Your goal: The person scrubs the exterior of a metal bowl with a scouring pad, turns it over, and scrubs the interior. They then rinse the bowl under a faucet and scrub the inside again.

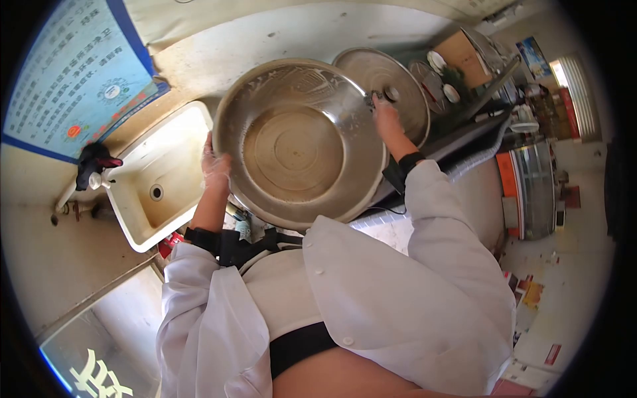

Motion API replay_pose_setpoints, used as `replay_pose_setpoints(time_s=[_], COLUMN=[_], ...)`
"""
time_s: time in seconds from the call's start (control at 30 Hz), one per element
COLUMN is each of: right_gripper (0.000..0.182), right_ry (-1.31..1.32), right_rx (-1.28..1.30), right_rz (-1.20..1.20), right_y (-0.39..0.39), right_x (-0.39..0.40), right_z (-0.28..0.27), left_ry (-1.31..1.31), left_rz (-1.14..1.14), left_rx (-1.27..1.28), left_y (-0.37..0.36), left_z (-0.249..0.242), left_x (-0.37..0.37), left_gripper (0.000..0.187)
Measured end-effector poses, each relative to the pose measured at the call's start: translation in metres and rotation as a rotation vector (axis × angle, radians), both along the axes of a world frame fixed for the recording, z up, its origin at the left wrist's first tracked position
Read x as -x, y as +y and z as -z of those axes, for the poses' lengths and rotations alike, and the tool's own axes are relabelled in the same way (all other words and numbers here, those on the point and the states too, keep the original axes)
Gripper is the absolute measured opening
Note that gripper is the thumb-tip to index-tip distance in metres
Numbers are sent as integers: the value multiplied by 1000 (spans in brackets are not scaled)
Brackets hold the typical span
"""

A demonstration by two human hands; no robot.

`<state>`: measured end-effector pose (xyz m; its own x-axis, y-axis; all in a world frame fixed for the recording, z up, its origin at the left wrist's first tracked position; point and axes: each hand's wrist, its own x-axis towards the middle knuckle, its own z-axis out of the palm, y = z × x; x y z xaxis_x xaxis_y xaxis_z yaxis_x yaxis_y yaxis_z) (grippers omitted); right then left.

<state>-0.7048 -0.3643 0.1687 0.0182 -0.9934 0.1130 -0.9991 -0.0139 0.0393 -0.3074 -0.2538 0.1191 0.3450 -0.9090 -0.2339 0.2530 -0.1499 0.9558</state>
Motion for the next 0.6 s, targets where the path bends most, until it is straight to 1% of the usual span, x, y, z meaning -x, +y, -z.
replay_pose_setpoints(time_s=[0.03, 0.1, 0.13, 0.2, 0.27, 0.33, 0.4, 0.47, 0.5, 0.57, 0.6], right_gripper=[35, 33, 33, 20, 22, 27, 34, 36, 36, 40, 39], right_ry=[4, 116, 120, 363, 296, 196, 164, -305, -310, -545, -468], right_rx=[1, 53, 51, 135, -371, -814, -965, -873, -877, -892, -944], right_rz=[21, -151, -133, -495, -178, -148, -286, -349, -346, -420, -396], right_y=[16, 56, 74, 107, 142, 167, 184, 203, 205, 206, 204], right_x=[6, 10, 12, 12, -21, -80, -113, -136, -139, -146, -139], right_z=[-1, -2, 3, 20, 13, -24, -23, -16, -16, -16, -18], left_ry=[4, 21, -12, 2, 12, 2, -14, 7, 5, -7, -13], left_rz=[21, 2, 14, 13, -4, -6, -11, -34, -29, -39, -36], left_rx=[1, -13, -51, -39, -35, -33, -33, -31, -36, 27, 26], left_y=[0, -1, 0, 0, 3, 2, 2, 1, 0, -3, -5], left_z=[2, 3, -3, -5, -13, -11, -10, -8, -1, 12, 17], left_x=[-1, 0, 0, 1, 4, 4, 5, 5, 5, 2, -1], left_gripper=[66, 67, 67, 67, 65, 64, 63, 62, 62, 62, 62])
